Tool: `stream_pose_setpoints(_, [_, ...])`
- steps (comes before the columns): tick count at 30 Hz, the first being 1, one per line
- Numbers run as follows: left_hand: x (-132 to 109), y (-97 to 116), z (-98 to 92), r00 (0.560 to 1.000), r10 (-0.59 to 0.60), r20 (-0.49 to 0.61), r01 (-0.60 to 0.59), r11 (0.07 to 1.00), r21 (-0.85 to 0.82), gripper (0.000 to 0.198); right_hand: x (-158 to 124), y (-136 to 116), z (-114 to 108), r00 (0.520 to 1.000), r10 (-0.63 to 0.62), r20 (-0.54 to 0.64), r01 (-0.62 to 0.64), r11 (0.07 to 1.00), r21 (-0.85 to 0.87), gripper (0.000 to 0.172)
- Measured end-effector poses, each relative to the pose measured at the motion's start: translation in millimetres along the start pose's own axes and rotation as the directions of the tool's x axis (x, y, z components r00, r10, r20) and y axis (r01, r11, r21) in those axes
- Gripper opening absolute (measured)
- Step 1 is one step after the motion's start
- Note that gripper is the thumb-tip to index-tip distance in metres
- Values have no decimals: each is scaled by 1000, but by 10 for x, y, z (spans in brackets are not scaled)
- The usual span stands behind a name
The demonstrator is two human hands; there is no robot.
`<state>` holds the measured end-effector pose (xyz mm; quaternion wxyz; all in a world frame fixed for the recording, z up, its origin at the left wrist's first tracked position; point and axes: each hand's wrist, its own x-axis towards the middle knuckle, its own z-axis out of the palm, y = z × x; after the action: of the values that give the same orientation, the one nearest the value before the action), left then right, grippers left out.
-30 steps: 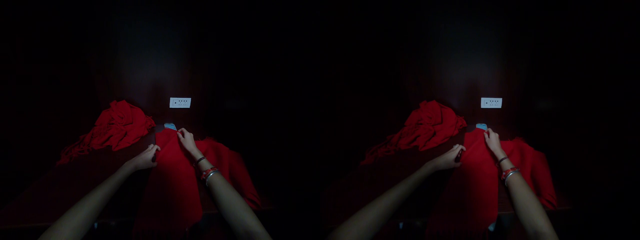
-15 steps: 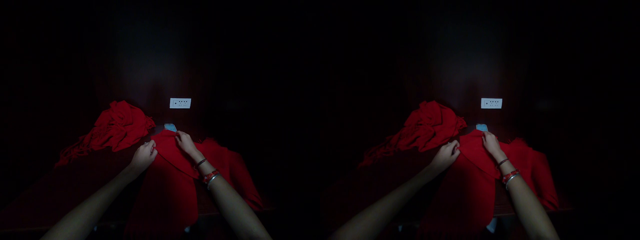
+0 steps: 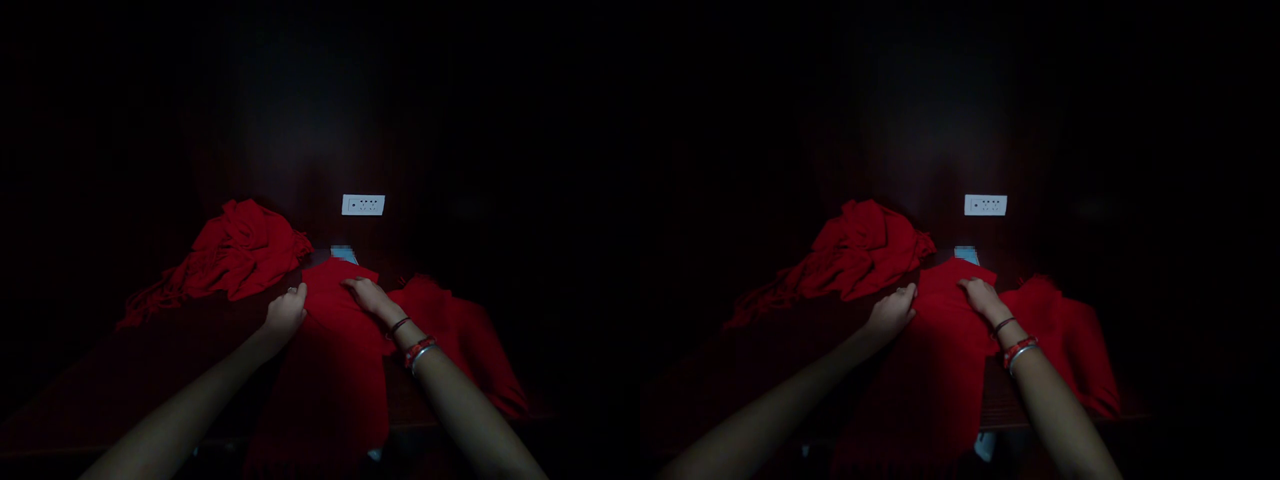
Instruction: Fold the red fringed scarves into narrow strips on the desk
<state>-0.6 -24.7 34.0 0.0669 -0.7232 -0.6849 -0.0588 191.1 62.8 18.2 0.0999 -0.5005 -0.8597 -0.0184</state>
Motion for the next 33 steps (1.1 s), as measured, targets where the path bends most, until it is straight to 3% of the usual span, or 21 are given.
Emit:
stream_pose_setpoints(4, [10, 11, 13, 995, -20, -97, 31, 993, 114, 30, -40, 10, -109, 984, 68, -165, -74, 997, -32, 39])
stream_pose_setpoints(9, [-37, -108, 36, 992, 63, 107, -67, 997, 27, 34, -40, 36, -15, 993, 20, 114, -13, 998, -58, 35])
stream_pose_setpoints(12, [-38, -233, 14, 955, 240, 177, -222, 968, -115, 57, -35, 29, 18, 990, 57, 128, -50, 997, -57, 35])
stream_pose_setpoints(13, [-19, -258, 22, 952, 265, 155, -241, 958, -157, 61, -38, 26, 5, 990, 69, 124, -65, 997, -37, 35])
stream_pose_setpoints(15, [51, -262, 82, 967, 256, 3, -250, 947, -200, 56, -49, 35, -49, 993, 37, 115, -45, 997, 67, 37])
stream_pose_setpoints(17, [145, -217, 189, 950, 272, -153, -301, 928, -219, 44, -64, 80, -114, 994, -21, 103, -3, 973, 229, 44])
stream_pose_setpoints(18, [192, -189, 249, 936, 311, -163, -343, 911, -228, 41, -73, 119, -141, 993, -45, 113, 8, 951, 309, 50])
stream_pose_setpoints(21, [303, -142, 393, 915, 401, 45, -376, 887, -269, 48, -100, 272, -194, 976, -68, 205, -29, 900, 434, 60])
stream_pose_setpoints(24, [350, -169, 425, 914, 344, 213, -284, 921, -267, 62, -147, 413, -256, 965, -94, 244, -26, 894, 447, 56])
stream_pose_setpoints(27, [362, -216, 404, 924, 289, 250, -222, 939, -263, 69, -238, 514, -377, 955, -133, 264, -4, 887, 462, 57])
stream_pose_setpoints(29, [376, -240, 401, 929, 264, 260, -194, 944, -265, 72, -318, 594, -474, 929, -128, 346, -47, 890, 454, 60])
stream_pose_setpoints(33, [454, -268, 406, 916, 269, 296, -188, 943, -274, 74, -463, 858, -647, 870, 36, 493, -201, 937, 287, 48])
